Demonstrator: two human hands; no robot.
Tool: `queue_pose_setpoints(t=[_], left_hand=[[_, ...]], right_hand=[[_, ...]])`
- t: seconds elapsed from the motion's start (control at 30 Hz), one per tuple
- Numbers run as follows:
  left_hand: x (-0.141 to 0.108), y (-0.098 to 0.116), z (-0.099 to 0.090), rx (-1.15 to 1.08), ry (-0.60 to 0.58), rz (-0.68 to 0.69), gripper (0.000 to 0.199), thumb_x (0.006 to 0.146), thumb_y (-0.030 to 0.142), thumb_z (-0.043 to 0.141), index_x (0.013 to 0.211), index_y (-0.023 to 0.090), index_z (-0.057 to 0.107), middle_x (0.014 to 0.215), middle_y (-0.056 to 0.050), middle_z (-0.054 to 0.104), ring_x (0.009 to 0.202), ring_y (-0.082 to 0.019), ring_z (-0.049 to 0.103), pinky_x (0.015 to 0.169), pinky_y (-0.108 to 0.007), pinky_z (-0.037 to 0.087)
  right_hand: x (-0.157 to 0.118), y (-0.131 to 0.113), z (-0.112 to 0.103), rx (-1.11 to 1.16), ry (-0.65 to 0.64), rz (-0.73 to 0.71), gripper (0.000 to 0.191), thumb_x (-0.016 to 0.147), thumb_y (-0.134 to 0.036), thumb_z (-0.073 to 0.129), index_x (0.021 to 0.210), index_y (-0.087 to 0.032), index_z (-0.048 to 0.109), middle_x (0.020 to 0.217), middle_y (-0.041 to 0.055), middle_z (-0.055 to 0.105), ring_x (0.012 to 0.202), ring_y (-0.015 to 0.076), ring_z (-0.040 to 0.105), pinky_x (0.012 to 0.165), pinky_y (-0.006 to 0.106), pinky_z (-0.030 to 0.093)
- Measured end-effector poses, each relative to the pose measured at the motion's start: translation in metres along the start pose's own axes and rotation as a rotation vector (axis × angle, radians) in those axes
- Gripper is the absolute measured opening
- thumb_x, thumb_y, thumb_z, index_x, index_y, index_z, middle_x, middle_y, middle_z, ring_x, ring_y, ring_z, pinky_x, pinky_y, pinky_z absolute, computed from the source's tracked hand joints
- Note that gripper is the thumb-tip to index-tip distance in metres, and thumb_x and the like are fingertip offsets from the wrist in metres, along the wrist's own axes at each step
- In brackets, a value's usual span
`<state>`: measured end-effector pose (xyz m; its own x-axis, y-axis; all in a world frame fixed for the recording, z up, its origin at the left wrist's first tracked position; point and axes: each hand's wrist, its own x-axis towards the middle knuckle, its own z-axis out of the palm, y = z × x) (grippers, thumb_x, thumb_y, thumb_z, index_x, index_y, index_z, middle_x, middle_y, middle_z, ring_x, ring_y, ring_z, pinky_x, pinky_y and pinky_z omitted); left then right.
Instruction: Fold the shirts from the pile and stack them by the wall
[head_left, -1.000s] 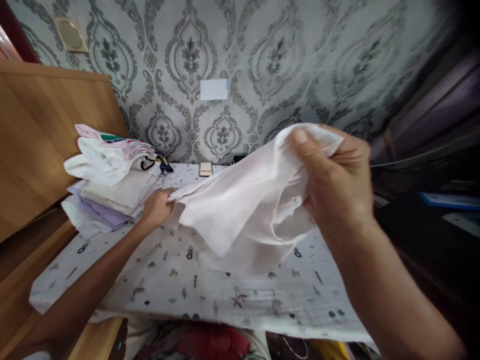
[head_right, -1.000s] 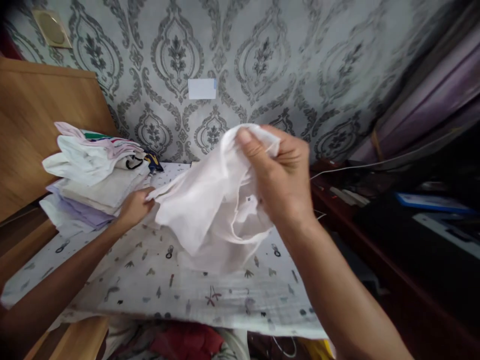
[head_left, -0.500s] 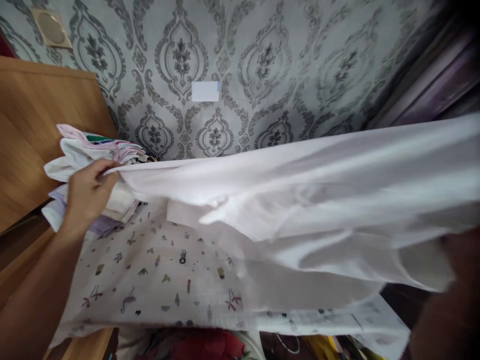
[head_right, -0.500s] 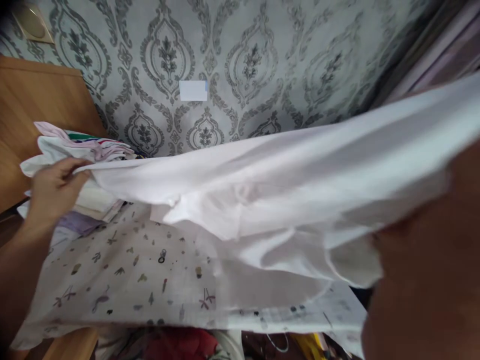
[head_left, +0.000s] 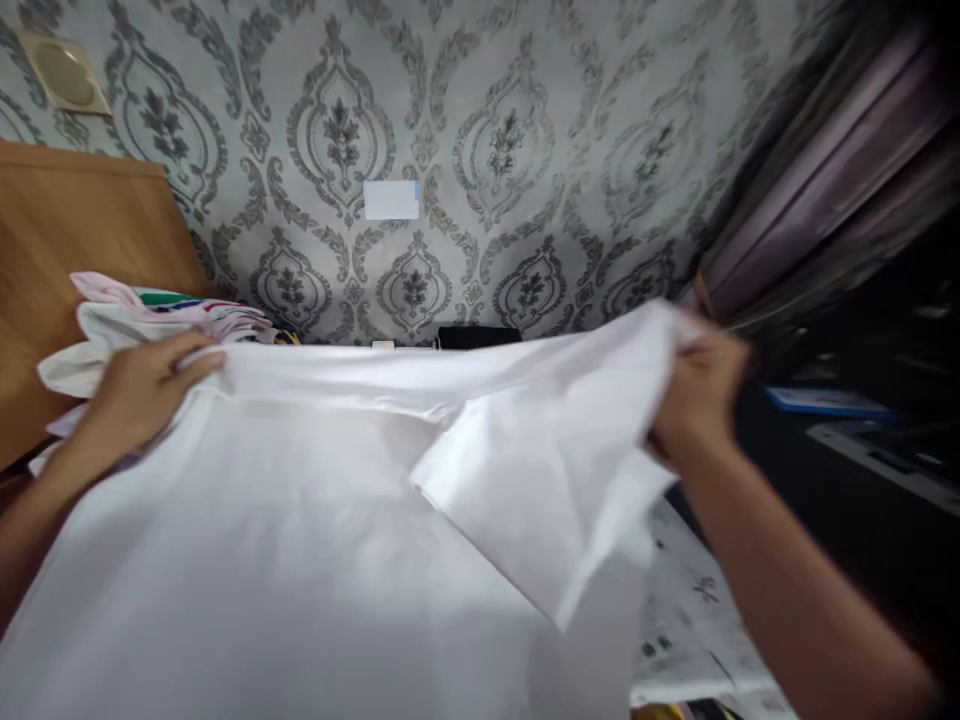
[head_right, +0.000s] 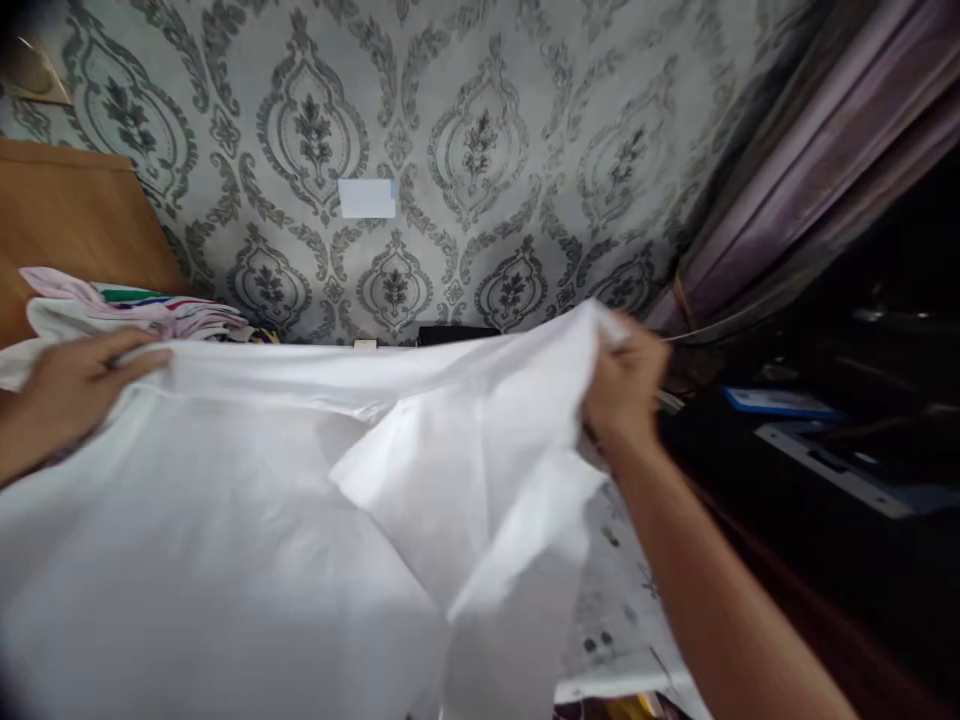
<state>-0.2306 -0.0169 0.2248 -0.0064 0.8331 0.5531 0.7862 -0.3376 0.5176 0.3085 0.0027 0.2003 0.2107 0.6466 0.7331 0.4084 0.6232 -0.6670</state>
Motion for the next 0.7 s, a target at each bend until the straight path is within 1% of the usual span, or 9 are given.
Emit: queue_pose_setpoints(t=[0.07,0.1,0.17,0.23,0.33,0.47,0.53,0.6,0.7], left_hand=[[0.005,-0.022,0.03,0.303,-0.162,0.026,0.02,0.087,0.041,0.053,0.087,0.027,0.067,0.073,0.004,0.069,0.076,-0.023,0.062,0.065,-0.027,0.043],[0.004,-0.033,0.044,0.391,-0.258,0.041,0.022,0.088,0.038,0.049,0.088,0.025,0.067,0.078,0.001,0.071,0.079,-0.024,0.064,0.068,-0.029,0.044],[-0.003,-0.05,0.068,0.534,-0.392,0.084,0.027,0.089,0.031,0.042,0.09,0.022,0.068,0.092,-0.006,0.075,0.091,-0.028,0.066,0.076,-0.034,0.047],[-0.011,-0.058,0.081,0.63,-0.435,0.132,0.032,0.09,0.027,0.038,0.095,0.019,0.069,0.105,-0.013,0.074,0.102,-0.032,0.065,0.085,-0.041,0.048],[-0.023,-0.057,0.088,0.645,-0.438,0.192,0.038,0.093,0.029,0.033,0.103,0.019,0.068,0.111,-0.014,0.073,0.108,-0.033,0.063,0.092,-0.047,0.047],[-0.04,-0.059,0.096,0.553,-0.607,0.235,0.04,0.093,0.037,0.036,0.108,0.02,0.069,0.119,-0.013,0.071,0.118,-0.032,0.061,0.101,-0.046,0.045],[-0.049,-0.063,0.102,0.531,-0.688,0.225,0.04,0.09,0.036,0.041,0.117,0.02,0.066,0.129,-0.014,0.067,0.127,-0.032,0.057,0.105,-0.046,0.044],[-0.056,-0.066,0.108,0.572,-0.696,0.2,0.042,0.089,0.03,0.041,0.124,0.019,0.063,0.133,-0.015,0.064,0.128,-0.032,0.057,0.104,-0.045,0.045],[-0.058,-0.067,0.115,0.678,-0.636,0.182,0.042,0.091,0.018,0.035,0.122,0.018,0.062,0.126,-0.017,0.066,0.116,-0.031,0.063,0.091,-0.042,0.052]], right_hand=[[-0.014,0.033,0.021,-0.128,-0.011,0.126,0.037,0.085,-0.051,0.067,0.069,-0.018,0.062,0.061,-0.0021,0.056,0.057,0.0123,0.049,0.051,0.025,0.037],[-0.024,0.049,0.032,-0.227,-0.049,0.21,0.039,0.084,-0.053,0.066,0.067,-0.018,0.061,0.056,-0.0032,0.051,0.054,0.0125,0.047,0.05,0.025,0.036],[-0.046,0.075,0.05,-0.441,-0.157,0.329,0.034,0.085,-0.052,0.063,0.078,-0.018,0.066,0.06,-0.001,0.055,0.059,0.0163,0.052,0.057,0.028,0.042],[-0.066,0.088,0.059,-0.578,-0.221,0.308,0.033,0.086,-0.048,0.059,0.097,-0.017,0.069,0.079,0.0063,0.065,0.073,0.0215,0.06,0.069,0.034,0.049],[-0.087,0.076,0.06,-0.554,-0.43,0.199,0.036,0.091,-0.045,0.053,0.11,-0.019,0.068,0.101,0.0117,0.067,0.085,0.0236,0.063,0.076,0.037,0.051],[-0.105,0.03,0.061,-0.402,-0.986,0.177,0.037,0.084,-0.042,0.066,0.117,-0.026,0.067,0.105,0.0052,0.067,0.079,0.0193,0.063,0.074,0.033,0.052],[-0.113,0.012,0.066,-0.449,-1.167,0.13,0.044,0.078,-0.034,0.071,0.122,-0.03,0.065,0.109,0.0032,0.065,0.082,0.0197,0.064,0.072,0.031,0.051],[-0.121,0.002,0.071,-0.526,-1.227,0.063,0.039,0.08,-0.024,0.066,0.118,-0.031,0.066,0.11,0.003,0.064,0.082,0.0193,0.064,0.07,0.03,0.049],[-0.13,0.003,0.08,-0.561,-1.167,0.016,0.021,0.087,-0.016,0.05,0.096,-0.024,0.068,0.105,0.0052,0.063,0.074,0.0174,0.062,0.068,0.031,0.048]])
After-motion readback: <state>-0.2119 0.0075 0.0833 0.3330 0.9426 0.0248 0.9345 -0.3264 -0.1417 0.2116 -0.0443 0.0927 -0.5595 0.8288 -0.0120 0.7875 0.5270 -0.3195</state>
